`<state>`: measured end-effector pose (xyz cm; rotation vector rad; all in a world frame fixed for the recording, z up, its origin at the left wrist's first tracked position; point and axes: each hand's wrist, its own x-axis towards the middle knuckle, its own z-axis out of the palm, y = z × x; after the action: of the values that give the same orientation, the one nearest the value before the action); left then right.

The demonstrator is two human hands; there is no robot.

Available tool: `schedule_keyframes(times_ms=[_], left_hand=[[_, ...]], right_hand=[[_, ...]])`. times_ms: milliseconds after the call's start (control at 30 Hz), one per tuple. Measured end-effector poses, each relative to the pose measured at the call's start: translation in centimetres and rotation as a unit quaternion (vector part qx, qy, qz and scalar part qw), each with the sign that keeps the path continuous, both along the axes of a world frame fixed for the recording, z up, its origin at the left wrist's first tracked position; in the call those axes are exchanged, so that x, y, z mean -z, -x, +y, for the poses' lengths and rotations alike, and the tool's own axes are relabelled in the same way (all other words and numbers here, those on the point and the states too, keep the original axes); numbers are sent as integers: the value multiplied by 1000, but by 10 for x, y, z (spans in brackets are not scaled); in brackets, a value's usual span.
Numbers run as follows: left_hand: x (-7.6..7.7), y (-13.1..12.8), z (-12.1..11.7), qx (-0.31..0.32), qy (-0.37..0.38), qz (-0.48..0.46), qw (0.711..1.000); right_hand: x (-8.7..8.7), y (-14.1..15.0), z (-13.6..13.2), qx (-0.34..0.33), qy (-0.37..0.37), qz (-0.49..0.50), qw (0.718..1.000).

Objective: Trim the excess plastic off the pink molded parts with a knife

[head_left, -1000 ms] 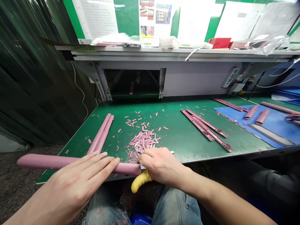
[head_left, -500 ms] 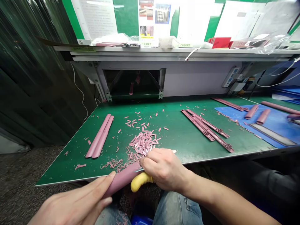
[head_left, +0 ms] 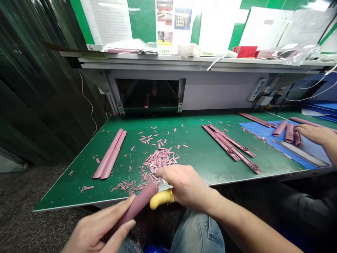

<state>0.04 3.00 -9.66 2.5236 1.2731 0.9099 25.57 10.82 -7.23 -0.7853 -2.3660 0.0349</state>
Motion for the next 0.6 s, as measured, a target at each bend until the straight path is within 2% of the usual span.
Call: schedule_keyframes(times_ms=[100,233,300,367,433,467,533,600], left_hand=[[-13,17,11,44,-60,99,992],[-30,22,14,61,-85,108,989],[-27,20,12,56,-59,86,993],[-18,17,8,31,-26,69,997],[-6,14,6,0,-10,48,999],[-2,12,5,-7,-7,37,999],[1,10,5,3,0,24,1000],[-4,10,7,32,12,35,999]], right_hand=[[0,-5,6,-13,-66,-86,994],[4,-6,7,-67,-97,-109,987],[5,-6,4,-77,-63,-66,993],[4,-5,1,-66,40,-6,997],[0,-6,-1,-41,156,36,986],[-1,-6,-2,-32,186,37,981],[-4,-7,0,-22,168,1,985],[-4,-6,3,-25,89,-53,994]])
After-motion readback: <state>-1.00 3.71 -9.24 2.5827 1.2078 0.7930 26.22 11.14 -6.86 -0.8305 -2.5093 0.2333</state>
